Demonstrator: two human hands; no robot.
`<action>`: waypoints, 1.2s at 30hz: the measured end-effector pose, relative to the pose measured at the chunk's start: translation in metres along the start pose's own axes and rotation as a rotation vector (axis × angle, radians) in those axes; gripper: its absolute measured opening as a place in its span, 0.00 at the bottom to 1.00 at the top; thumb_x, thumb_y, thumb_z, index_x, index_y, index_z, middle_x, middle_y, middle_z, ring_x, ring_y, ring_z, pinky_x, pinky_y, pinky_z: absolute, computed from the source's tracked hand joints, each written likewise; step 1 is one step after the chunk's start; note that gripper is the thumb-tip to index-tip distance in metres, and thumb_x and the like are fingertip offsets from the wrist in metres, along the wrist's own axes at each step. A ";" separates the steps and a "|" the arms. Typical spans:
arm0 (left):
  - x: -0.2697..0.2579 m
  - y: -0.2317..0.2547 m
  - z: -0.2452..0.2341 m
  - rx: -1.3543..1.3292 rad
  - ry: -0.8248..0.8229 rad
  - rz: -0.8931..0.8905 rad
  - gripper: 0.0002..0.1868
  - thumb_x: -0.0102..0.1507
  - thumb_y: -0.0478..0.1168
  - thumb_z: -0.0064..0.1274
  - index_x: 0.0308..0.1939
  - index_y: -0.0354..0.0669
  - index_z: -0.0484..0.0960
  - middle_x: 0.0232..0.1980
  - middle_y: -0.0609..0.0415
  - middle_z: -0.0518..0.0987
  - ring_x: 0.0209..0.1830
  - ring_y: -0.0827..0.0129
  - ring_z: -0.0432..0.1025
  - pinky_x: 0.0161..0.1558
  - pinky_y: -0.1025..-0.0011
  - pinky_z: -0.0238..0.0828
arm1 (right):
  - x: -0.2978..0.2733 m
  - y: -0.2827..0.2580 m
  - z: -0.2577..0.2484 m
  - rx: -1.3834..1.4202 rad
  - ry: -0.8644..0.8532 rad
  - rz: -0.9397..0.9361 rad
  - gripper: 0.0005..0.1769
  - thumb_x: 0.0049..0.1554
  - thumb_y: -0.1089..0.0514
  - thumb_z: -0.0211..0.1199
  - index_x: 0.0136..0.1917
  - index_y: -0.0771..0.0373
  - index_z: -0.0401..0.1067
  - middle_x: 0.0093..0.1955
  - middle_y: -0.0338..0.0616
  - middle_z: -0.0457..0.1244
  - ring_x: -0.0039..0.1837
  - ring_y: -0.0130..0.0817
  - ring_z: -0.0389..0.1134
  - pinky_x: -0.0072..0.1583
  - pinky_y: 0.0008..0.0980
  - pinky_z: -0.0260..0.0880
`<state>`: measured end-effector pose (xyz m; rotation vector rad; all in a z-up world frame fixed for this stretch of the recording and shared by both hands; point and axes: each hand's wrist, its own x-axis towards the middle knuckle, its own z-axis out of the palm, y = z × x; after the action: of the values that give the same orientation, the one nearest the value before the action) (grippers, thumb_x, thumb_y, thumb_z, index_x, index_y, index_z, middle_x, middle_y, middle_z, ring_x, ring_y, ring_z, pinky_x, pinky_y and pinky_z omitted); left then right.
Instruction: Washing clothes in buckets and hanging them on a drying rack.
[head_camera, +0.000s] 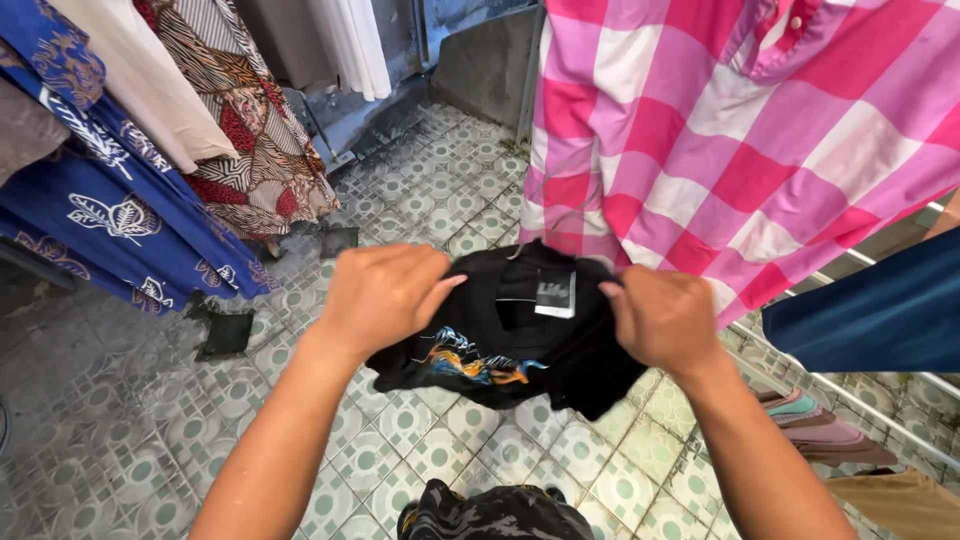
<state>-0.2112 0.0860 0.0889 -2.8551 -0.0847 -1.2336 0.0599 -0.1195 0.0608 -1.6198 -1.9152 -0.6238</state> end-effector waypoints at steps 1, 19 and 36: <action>-0.002 -0.004 -0.008 0.012 0.015 -0.042 0.19 0.60 0.48 0.64 0.26 0.42 0.72 0.25 0.51 0.73 0.24 0.55 0.72 0.27 0.62 0.68 | -0.005 0.006 -0.001 -0.099 0.070 0.065 0.18 0.56 0.60 0.69 0.33 0.62 0.62 0.27 0.49 0.55 0.30 0.50 0.61 0.35 0.45 0.58; -0.032 -0.012 0.041 -0.249 -0.034 -0.262 0.10 0.65 0.42 0.57 0.39 0.38 0.80 0.29 0.44 0.79 0.28 0.48 0.75 0.30 0.57 0.71 | 0.018 0.006 -0.035 -0.191 0.244 0.080 0.12 0.58 0.58 0.74 0.43 0.64 0.72 0.33 0.46 0.62 0.33 0.43 0.64 0.39 0.38 0.61; 0.006 -0.029 0.017 -0.023 0.225 -0.180 0.14 0.60 0.38 0.60 0.22 0.39 0.74 0.23 0.46 0.74 0.21 0.52 0.72 0.25 0.59 0.66 | -0.011 0.031 -0.086 0.461 -0.045 0.108 0.22 0.54 0.58 0.60 0.61 0.69 0.70 0.58 0.55 0.67 0.61 0.48 0.69 0.62 0.40 0.64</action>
<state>-0.1962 0.1159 0.0815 -2.7548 -0.3294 -1.5894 0.1014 -0.1792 0.1175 -1.4319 -1.8185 -0.0880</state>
